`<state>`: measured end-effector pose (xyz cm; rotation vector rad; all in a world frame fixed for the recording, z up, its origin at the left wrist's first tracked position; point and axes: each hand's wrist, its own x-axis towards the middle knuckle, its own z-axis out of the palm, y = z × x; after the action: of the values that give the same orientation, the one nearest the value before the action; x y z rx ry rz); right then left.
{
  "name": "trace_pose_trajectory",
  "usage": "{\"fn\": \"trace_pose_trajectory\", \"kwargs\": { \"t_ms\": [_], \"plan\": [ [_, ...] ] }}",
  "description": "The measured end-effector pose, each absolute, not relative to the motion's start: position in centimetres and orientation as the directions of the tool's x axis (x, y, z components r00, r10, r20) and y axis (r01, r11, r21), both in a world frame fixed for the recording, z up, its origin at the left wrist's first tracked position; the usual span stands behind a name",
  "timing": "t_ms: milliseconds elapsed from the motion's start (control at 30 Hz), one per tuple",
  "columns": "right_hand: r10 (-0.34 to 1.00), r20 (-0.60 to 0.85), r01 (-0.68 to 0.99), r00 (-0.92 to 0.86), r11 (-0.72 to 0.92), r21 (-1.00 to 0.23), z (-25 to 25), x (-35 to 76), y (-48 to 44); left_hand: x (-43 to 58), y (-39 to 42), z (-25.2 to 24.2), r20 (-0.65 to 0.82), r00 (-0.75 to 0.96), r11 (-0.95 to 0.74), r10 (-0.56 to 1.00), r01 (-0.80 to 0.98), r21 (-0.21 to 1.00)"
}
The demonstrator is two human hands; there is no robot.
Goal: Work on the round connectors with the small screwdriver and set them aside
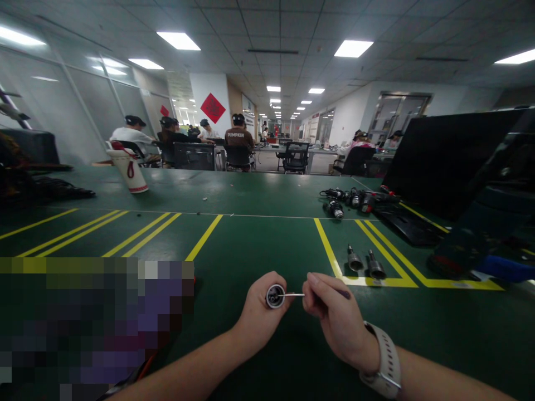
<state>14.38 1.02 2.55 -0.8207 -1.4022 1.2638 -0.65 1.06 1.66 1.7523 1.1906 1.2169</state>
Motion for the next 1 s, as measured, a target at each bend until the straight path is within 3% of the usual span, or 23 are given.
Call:
{"fn": "trace_pose_trajectory", "kwargs": {
  "t_ms": [267, 633, 1000],
  "plan": [
    [0.892, 0.375, 0.012, -0.252, 0.39, -0.921, 3.9, 15.0, 0.4, -0.7, 1.1, 1.1, 0.372, 0.129, -0.391, 0.919, 0.416, 0.821],
    [0.698, 0.63, 0.204, -0.34, 0.709, -0.675, 4.5, 15.1, -0.7, -0.8, 1.1, 0.5, 0.449, 0.194, -0.475, 0.872, 0.555, 0.683],
    [0.72, 0.564, 0.179, -0.405, 0.667, -0.723, 4.5, 15.1, -0.7, -0.8, 1.1, 0.6, 0.411, 0.187, -0.448, 0.892, 0.48, 0.754]
  ]
}}
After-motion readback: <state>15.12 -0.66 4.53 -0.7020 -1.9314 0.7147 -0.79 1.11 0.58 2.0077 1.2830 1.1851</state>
